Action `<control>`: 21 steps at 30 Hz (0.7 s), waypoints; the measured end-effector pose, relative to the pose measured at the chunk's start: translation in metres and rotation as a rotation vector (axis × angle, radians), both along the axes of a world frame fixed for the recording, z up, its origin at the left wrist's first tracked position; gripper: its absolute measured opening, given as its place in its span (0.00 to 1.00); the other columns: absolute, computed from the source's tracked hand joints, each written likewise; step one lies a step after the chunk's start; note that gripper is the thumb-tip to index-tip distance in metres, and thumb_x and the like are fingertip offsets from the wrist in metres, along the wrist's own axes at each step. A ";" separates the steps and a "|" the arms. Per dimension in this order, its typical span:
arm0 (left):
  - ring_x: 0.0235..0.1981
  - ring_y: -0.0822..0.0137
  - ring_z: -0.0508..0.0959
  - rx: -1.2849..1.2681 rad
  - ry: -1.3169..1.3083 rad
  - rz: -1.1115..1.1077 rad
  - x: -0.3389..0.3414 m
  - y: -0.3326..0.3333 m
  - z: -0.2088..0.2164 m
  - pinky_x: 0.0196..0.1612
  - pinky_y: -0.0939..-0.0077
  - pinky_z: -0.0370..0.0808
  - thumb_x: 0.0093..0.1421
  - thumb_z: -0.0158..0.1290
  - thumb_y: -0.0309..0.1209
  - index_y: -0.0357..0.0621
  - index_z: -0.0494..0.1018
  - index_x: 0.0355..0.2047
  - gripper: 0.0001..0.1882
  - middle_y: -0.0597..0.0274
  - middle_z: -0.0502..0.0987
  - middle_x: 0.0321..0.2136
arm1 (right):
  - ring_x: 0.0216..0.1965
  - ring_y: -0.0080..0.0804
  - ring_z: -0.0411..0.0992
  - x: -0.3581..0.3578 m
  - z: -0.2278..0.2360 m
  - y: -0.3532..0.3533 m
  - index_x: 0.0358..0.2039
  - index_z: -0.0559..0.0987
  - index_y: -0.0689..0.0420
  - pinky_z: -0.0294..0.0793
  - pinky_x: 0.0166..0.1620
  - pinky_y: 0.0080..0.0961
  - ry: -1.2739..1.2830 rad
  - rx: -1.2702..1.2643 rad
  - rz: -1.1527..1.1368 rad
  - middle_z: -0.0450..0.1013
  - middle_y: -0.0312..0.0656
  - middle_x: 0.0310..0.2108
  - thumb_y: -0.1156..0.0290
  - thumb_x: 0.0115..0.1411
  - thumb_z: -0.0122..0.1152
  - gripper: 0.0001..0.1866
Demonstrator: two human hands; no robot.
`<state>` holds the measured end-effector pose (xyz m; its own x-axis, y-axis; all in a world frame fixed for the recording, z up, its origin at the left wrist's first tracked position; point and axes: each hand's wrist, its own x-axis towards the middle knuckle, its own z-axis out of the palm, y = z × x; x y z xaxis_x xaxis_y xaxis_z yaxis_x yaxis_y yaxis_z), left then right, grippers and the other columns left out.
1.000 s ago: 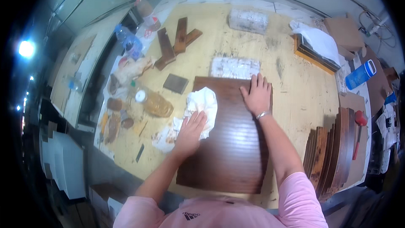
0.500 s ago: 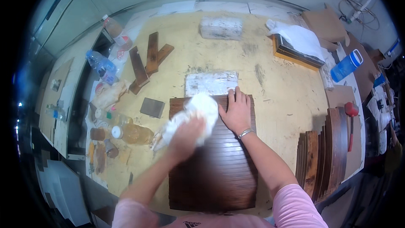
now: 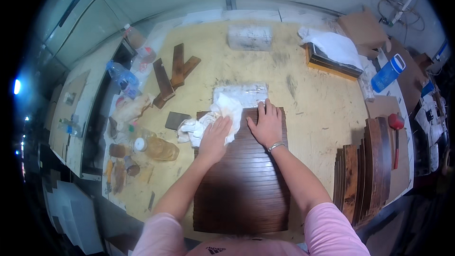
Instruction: The person applies a liquid from a bottle to a cloth and uses it to wipe and polish the surface of a grooved wooden panel and the edge of a flat wooden plank.
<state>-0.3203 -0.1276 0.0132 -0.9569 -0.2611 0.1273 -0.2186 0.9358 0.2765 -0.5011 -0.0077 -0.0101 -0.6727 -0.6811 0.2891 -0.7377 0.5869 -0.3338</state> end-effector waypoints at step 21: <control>0.60 0.59 0.72 0.699 0.416 0.280 0.202 0.120 0.077 0.61 0.66 0.68 0.64 0.57 0.32 0.36 0.67 0.63 0.29 0.50 0.77 0.54 | 0.48 0.35 0.74 0.164 0.081 0.068 0.57 0.72 0.62 0.74 0.51 0.30 -1.840 -0.295 0.237 0.75 0.48 0.50 0.43 0.71 0.48 0.33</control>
<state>-0.1180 -0.0079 0.0899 -0.7566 -0.6299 0.1755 -0.1687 0.4473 0.8783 -0.3373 0.0603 0.0706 -0.1497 -0.8643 -0.4803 0.5671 0.3228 -0.7577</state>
